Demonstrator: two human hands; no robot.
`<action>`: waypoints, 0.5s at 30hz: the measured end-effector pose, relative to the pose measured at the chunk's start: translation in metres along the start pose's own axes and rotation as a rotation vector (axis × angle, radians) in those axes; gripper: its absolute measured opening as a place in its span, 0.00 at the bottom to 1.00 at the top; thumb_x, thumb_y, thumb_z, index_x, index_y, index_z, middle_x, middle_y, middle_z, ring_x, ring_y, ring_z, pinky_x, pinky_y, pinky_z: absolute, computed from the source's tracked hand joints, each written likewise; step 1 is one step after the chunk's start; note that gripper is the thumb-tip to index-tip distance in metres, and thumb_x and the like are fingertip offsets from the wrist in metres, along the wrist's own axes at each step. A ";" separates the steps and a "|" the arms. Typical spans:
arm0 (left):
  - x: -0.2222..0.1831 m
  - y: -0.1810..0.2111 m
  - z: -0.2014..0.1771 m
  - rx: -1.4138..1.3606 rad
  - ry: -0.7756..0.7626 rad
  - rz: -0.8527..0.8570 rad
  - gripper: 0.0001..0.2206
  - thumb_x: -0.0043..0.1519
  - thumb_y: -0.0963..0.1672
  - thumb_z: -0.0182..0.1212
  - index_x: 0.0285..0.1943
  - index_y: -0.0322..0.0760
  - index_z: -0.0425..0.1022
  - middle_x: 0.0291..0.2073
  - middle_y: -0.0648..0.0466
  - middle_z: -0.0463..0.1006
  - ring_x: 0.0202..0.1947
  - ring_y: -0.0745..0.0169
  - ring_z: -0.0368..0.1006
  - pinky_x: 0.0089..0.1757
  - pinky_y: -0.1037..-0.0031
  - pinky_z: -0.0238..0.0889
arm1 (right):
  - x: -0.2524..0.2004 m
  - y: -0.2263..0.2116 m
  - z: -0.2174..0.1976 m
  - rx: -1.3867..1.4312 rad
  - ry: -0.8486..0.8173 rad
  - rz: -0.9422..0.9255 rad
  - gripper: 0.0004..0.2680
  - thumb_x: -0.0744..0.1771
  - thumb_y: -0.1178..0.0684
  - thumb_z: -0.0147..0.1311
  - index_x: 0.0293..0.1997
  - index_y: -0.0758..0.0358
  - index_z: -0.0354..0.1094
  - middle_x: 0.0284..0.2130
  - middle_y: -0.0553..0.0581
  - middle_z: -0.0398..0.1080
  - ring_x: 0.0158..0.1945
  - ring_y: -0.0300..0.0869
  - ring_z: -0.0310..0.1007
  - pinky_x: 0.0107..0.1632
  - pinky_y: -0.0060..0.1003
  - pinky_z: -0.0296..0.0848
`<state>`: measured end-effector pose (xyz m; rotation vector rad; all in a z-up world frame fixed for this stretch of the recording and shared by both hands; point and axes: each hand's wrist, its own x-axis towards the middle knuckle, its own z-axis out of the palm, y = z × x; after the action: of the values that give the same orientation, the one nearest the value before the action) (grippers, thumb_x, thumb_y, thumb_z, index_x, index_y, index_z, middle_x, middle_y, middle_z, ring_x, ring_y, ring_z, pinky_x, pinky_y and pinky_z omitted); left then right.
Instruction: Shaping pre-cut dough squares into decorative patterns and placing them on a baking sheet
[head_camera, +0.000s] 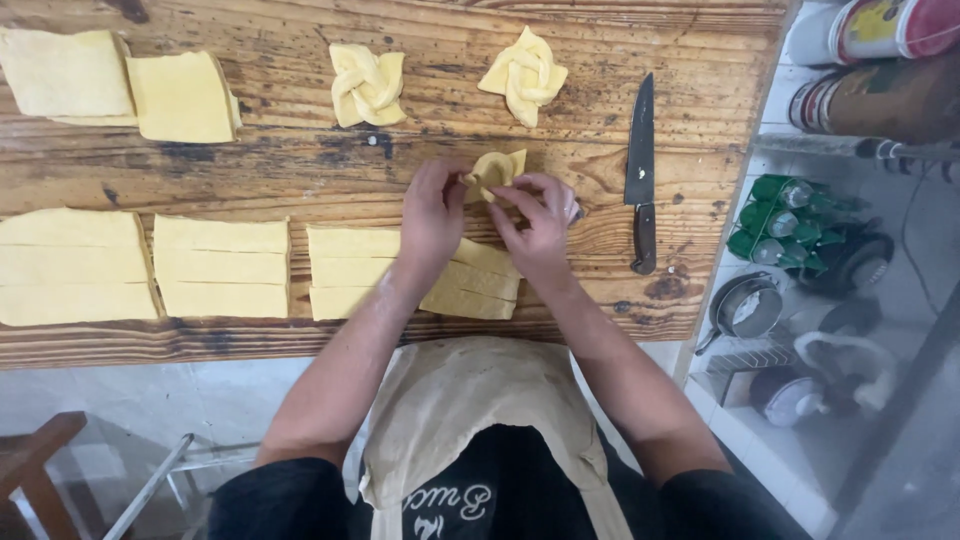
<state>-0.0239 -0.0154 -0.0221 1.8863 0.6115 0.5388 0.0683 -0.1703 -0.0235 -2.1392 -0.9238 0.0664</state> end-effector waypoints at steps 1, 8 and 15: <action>-0.002 0.001 0.000 -0.002 -0.001 -0.002 0.09 0.63 0.36 0.60 0.48 0.42 0.76 0.32 0.51 0.72 0.37 0.45 0.76 0.40 0.62 0.72 | -0.001 0.001 0.001 -0.001 -0.002 0.001 0.07 0.65 0.47 0.67 0.46 0.43 0.80 0.46 0.47 0.68 0.53 0.45 0.64 0.59 0.41 0.64; -0.001 0.012 -0.002 -0.094 -0.013 -0.087 0.12 0.62 0.36 0.62 0.54 0.34 0.72 0.37 0.42 0.77 0.40 0.36 0.77 0.41 0.56 0.73 | 0.008 0.005 0.006 0.093 -0.052 -0.013 0.08 0.64 0.47 0.68 0.46 0.45 0.79 0.45 0.49 0.68 0.53 0.46 0.64 0.60 0.42 0.63; 0.000 -0.008 0.002 -0.016 0.056 0.083 0.09 0.66 0.36 0.57 0.51 0.39 0.75 0.38 0.48 0.74 0.41 0.38 0.75 0.44 0.59 0.72 | 0.024 -0.001 -0.001 0.057 -0.160 -0.101 0.09 0.67 0.44 0.62 0.50 0.48 0.76 0.49 0.51 0.69 0.56 0.50 0.62 0.64 0.48 0.59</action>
<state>-0.0243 -0.0143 -0.0301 1.8929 0.5653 0.6504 0.0854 -0.1556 -0.0158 -2.0540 -1.1088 0.2130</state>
